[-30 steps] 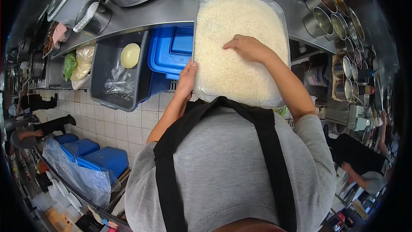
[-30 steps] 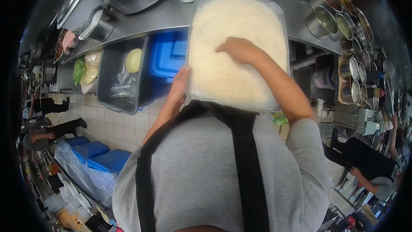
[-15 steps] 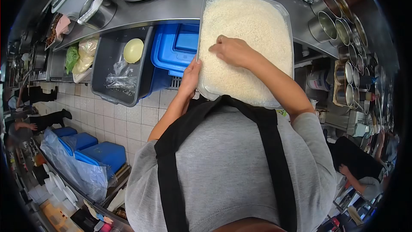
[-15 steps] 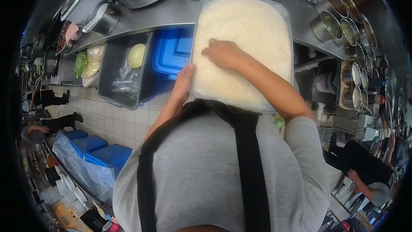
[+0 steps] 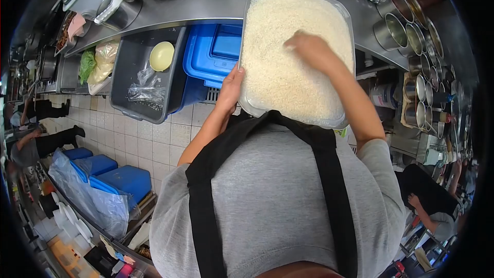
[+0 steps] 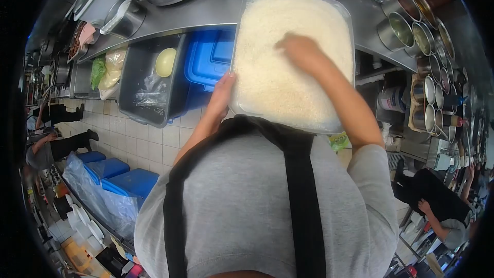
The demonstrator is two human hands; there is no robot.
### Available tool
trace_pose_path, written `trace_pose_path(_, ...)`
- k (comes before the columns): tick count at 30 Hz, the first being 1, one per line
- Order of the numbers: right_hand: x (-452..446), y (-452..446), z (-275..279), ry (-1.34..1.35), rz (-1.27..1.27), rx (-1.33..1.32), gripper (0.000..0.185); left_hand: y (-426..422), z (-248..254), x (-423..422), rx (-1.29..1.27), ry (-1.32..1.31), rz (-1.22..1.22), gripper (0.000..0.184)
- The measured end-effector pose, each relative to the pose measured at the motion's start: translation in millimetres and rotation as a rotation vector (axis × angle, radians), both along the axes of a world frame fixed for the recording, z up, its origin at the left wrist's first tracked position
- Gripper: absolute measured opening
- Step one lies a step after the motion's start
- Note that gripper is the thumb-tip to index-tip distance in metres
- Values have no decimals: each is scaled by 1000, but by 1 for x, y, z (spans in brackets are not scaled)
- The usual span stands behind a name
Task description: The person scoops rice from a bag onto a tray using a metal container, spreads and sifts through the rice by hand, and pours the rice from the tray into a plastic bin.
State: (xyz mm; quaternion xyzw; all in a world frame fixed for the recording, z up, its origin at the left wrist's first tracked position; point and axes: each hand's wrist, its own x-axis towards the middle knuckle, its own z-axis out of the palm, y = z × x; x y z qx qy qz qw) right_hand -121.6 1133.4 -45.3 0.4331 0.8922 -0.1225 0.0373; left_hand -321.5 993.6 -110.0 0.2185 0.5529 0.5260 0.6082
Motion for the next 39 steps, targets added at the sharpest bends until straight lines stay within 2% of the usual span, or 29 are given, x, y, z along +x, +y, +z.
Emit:
trace_pose_path(1, -7, -15, 2, 98, 171, -105, 26, 0, -1, 0, -1, 1, -2, 48)
trace_pose_path(2, -17, -31, 1, 102, 275, -36, 23, 0, -2, -1, 9, -21, -13, 48)
trace_pose_path(5, -26, -31, -13, 135, 301, -118, 26, -1, -2, 0, 8, -25, -18, 48)
trace_pose_path(6, -21, -12, -25, 174, 192, -98, 27, 0, -1, 0, 4, -13, -7, 48)
trace_pose_path(7, -26, -7, -14, 212, 84, -78, 28, 0, 1, 0, 4, -11, -7, 48)
trace_pose_path(8, -20, -1, 4, 312, -193, -285, 29, 0, 2, 0, -3, 6, -14, 47)
trace_pose_path(10, -11, 23, -24, 136, -228, 27, 28, 0, 1, -1, -14, 22, -24, 47)
trace_pose_path(11, -8, 24, -32, 134, -228, 27, 28, 1, -1, -2, -11, 31, -25, 47)
trace_pose_path(13, -19, -7, -7, -29, 38, 52, 27, 1, -3, -3, -12, 34, -26, 47)
trace_pose_path(15, -27, -49, -17, 199, 361, 126, 23, 2, -1, -4, 2, 11, -46, 47)
trace_pose_path(16, -42, -66, -5, 83, 271, -129, 22, 3, -2, -5, 2, 13, -45, 47)
trace_pose_path(18, -45, -75, 0, 122, 435, -101, 22, 3, -5, -6, 3, -1, -48, 47)
trace_pose_path(19, -45, -67, -8, 125, 432, -103, 22, 2, -4, -5, 0, 2, -51, 47)
trace_pose_path(22, -33, -11, -32, 184, 119, -40, 27, 2, -2, -4, -10, 30, -38, 47)
trace_pose_path(23, -24, 9, -34, 240, -110, -205, 28, 2, -3, -4, -4, 49, -45, 48)
trace_pose_path(24, -8, 26, -41, 175, 26, 26, 27, 2, -4, -4, 1, 68, -52, 50)
trace_pose_path(25, 5, 34, -37, 167, -19, 7, 26, 0, -8, -4, 0, 70, -50, 50)
trace_pose_path(27, 21, 32, -29, 40, -17, 119, 24, 1, -24, -12, -34, 464, -151, 54)
trace_pose_path(28, 28, 21, -21, 23, 50, 153, 25, 0, -39, -20, -7, 596, -324, 57)
trace_pose_path(31, 25, -34, 21, -55, -76, -150, 32, -4, -54, -9, 41, 508, -218, 52)
trace_pose_path(32, 40, -34, 0, -118, 75, -123, 29, 4, -58, -13, 172, 492, -189, 53)
trace_pose_path(33, 42, -40, 0, -87, 240, -37, 23, 6, -39, -20, 95, 502, -278, 49)
trace_pose_path(34, 32, -50, 18, 16, 213, -85, 19, 12, -61, -10, 213, 353, -105, 46)
trace_pose_path(35, 33, -44, 7, 107, 299, -67, 19, 15, -60, -11, 287, 194, -110, 44)
trace_pose_path(39, 7, -21, 1, 199, 190, -82, 33, 23, -61, -14, 201, 272, -109, 43)
